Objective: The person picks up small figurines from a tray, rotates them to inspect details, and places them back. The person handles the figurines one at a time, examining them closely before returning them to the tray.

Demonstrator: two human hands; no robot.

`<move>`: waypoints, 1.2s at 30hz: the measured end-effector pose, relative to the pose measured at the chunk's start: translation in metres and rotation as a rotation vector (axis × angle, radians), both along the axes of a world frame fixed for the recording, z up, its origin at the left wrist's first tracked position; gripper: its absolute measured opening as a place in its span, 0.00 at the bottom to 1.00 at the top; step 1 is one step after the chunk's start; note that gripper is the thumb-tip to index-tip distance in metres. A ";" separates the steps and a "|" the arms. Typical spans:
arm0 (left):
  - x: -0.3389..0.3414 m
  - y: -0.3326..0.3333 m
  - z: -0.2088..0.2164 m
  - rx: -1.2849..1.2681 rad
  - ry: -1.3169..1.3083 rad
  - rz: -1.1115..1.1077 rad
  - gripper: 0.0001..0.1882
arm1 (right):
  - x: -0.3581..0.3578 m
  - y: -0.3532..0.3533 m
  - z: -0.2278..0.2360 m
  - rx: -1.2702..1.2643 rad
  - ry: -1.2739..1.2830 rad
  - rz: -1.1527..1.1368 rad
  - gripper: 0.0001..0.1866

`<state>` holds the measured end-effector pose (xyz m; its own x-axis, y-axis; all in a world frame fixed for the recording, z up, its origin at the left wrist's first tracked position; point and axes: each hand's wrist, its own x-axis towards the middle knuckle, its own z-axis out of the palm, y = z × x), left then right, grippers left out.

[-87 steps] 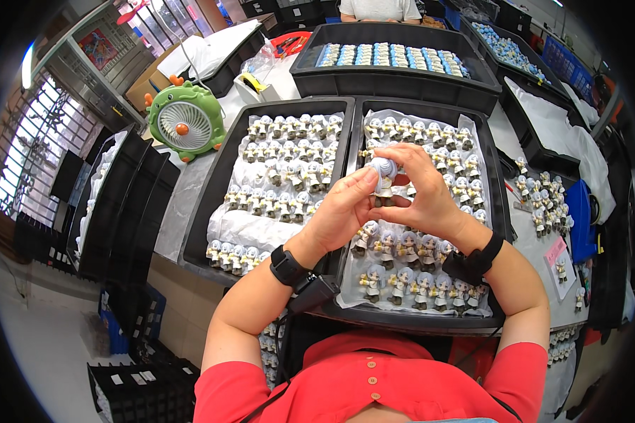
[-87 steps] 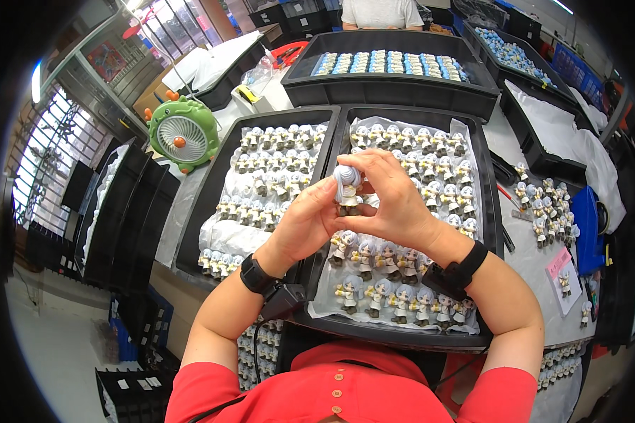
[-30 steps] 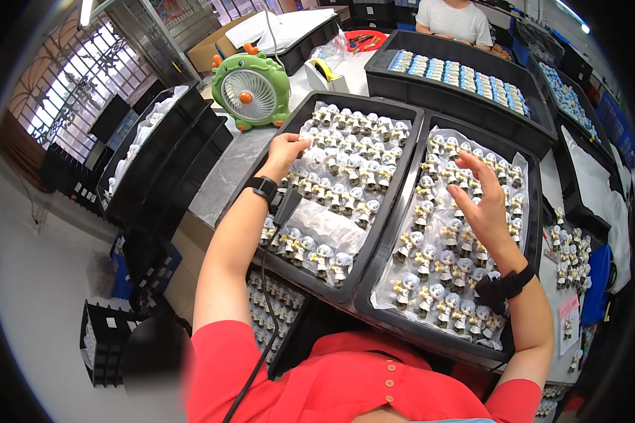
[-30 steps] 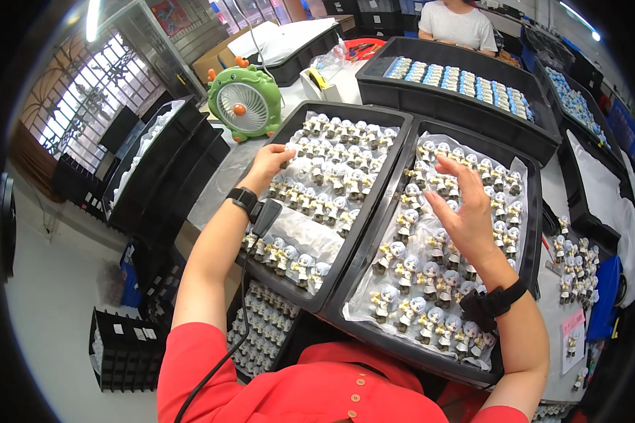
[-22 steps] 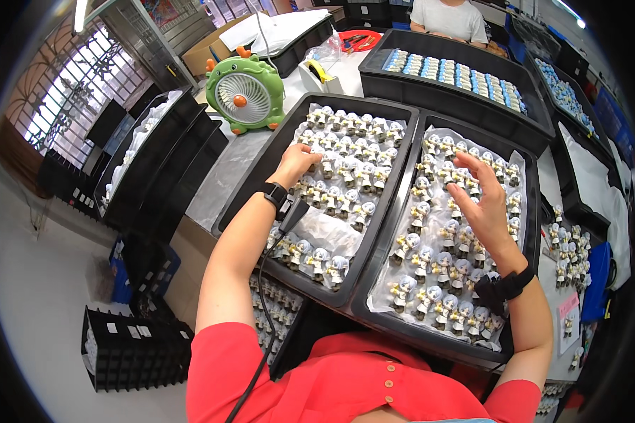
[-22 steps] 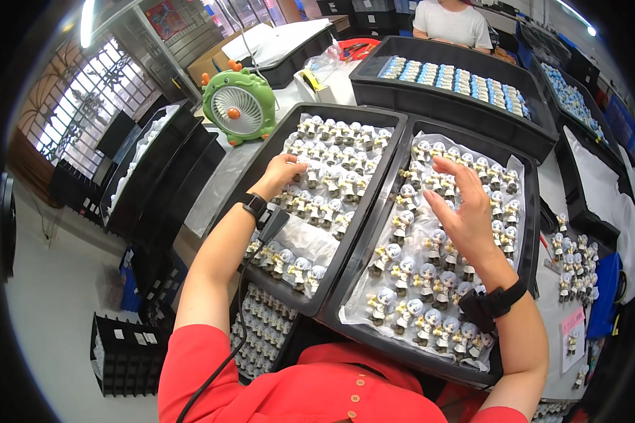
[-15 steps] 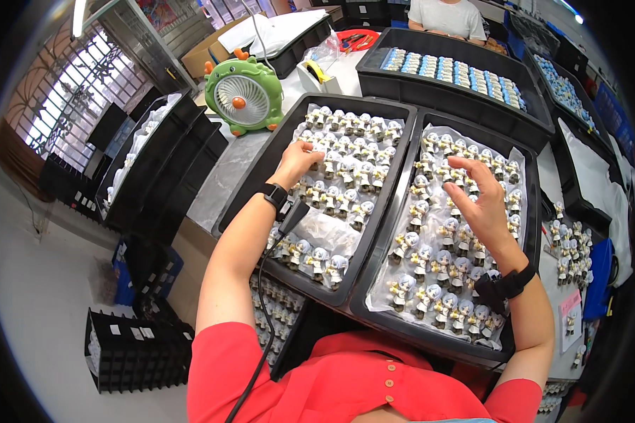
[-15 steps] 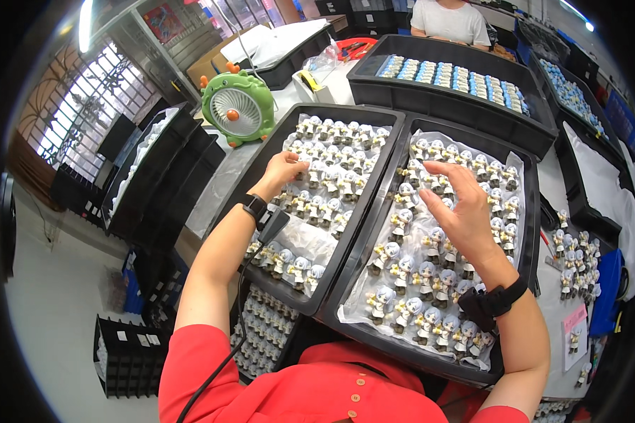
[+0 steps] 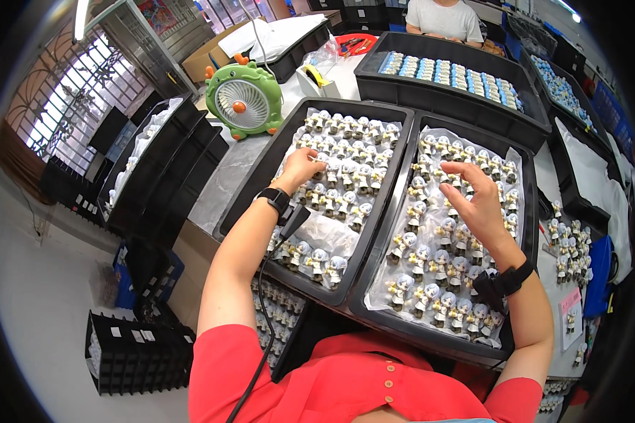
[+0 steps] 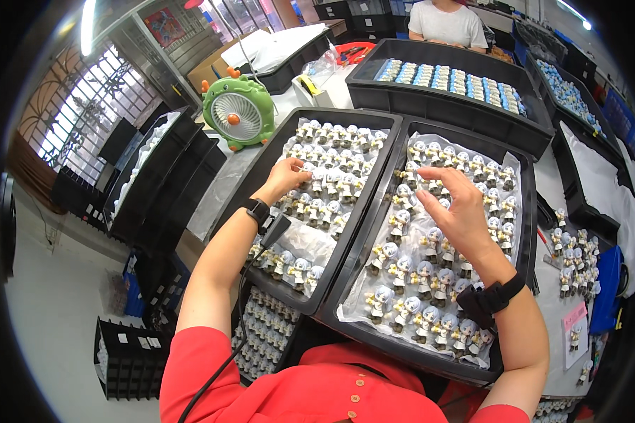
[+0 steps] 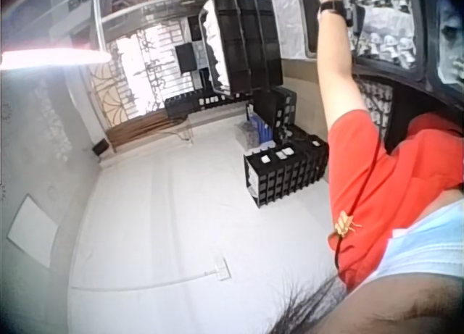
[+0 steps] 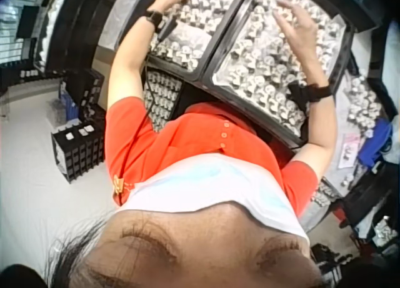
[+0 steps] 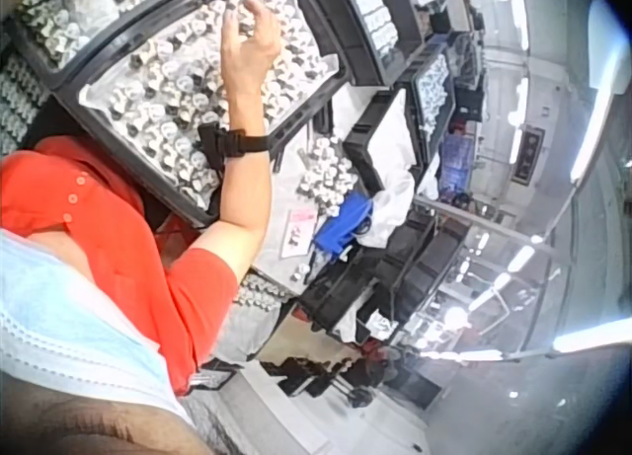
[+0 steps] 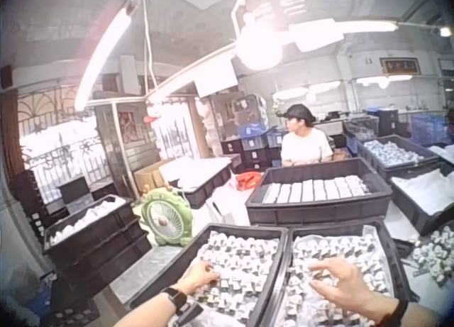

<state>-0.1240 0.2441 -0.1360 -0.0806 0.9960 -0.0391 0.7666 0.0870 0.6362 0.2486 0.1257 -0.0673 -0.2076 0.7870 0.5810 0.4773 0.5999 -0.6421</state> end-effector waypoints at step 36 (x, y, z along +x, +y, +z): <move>0.036 -0.024 0.042 0.362 0.251 -0.164 0.24 | 0.008 0.016 -0.034 -0.184 -0.108 0.118 0.16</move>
<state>-0.0878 0.2201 -0.0937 0.1169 0.9424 0.3133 0.8859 -0.2415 0.3961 0.2569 0.1418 -0.1016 -0.3572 0.8444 0.3994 0.4827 0.5329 -0.6950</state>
